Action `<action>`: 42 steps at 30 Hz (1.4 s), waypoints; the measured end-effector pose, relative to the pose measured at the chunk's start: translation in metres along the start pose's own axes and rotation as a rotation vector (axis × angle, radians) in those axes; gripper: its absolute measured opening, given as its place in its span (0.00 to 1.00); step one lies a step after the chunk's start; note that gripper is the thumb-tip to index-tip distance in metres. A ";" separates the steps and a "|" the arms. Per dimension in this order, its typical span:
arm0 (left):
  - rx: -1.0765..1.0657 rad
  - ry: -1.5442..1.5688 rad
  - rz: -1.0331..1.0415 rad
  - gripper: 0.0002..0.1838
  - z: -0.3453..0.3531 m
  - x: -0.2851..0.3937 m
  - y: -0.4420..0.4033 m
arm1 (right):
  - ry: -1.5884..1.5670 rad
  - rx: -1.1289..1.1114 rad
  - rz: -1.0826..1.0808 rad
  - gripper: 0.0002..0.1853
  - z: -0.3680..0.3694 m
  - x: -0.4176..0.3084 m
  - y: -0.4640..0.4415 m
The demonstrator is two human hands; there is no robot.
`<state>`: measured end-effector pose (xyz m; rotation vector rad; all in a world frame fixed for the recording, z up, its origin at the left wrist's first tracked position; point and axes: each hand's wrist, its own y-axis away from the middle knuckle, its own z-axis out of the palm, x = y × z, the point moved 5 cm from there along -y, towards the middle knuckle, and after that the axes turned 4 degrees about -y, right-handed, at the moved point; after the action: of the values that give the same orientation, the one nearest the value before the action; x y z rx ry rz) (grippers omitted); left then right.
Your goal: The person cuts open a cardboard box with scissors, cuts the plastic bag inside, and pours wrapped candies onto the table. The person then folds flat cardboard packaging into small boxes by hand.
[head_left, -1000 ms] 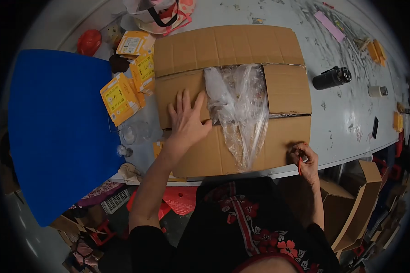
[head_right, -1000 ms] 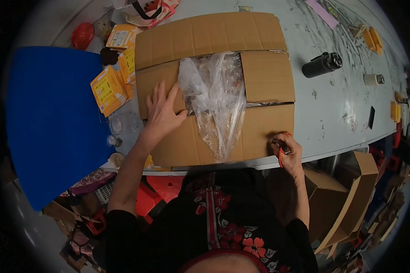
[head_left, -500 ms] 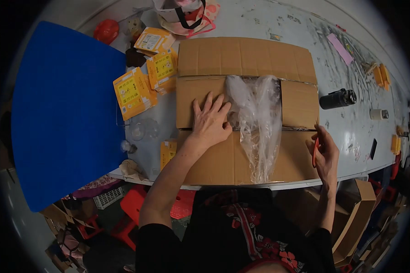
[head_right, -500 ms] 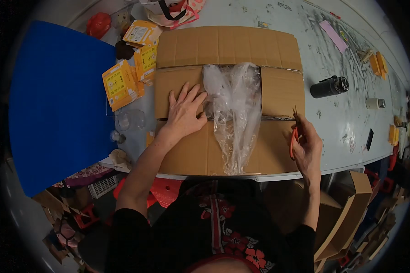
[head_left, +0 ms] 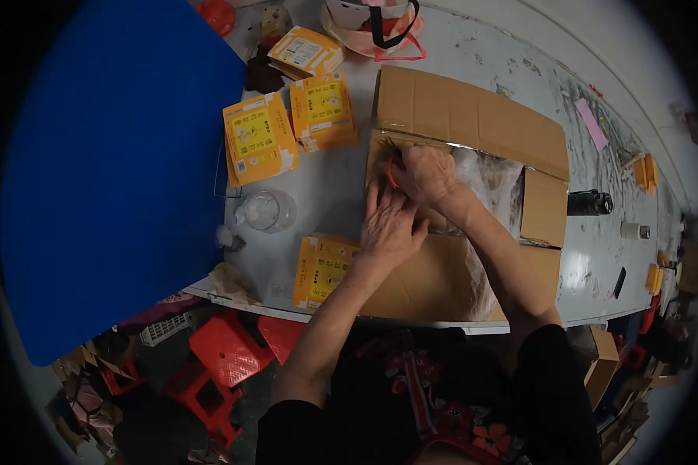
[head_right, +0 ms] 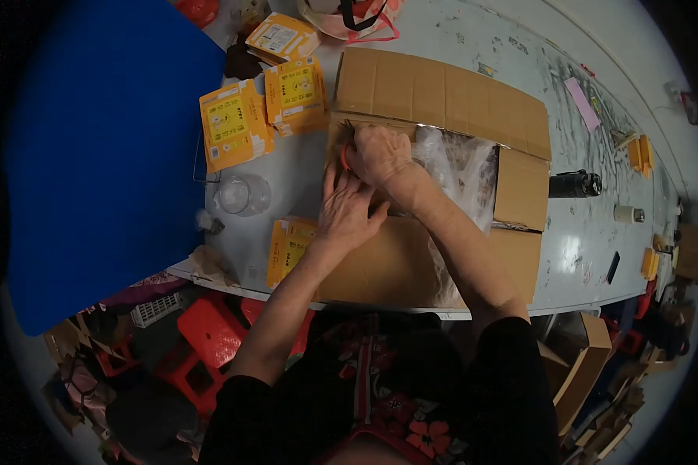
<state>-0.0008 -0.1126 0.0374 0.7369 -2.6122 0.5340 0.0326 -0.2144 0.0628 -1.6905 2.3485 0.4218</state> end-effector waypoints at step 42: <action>-0.358 -0.043 0.571 0.18 -0.095 0.034 -0.135 | -0.791 0.388 0.469 0.18 -0.058 0.220 0.099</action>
<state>0.0704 -0.1908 0.1690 -0.1205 -2.8332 0.1799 -0.1312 -0.4008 0.0530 -0.6136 1.9969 0.5374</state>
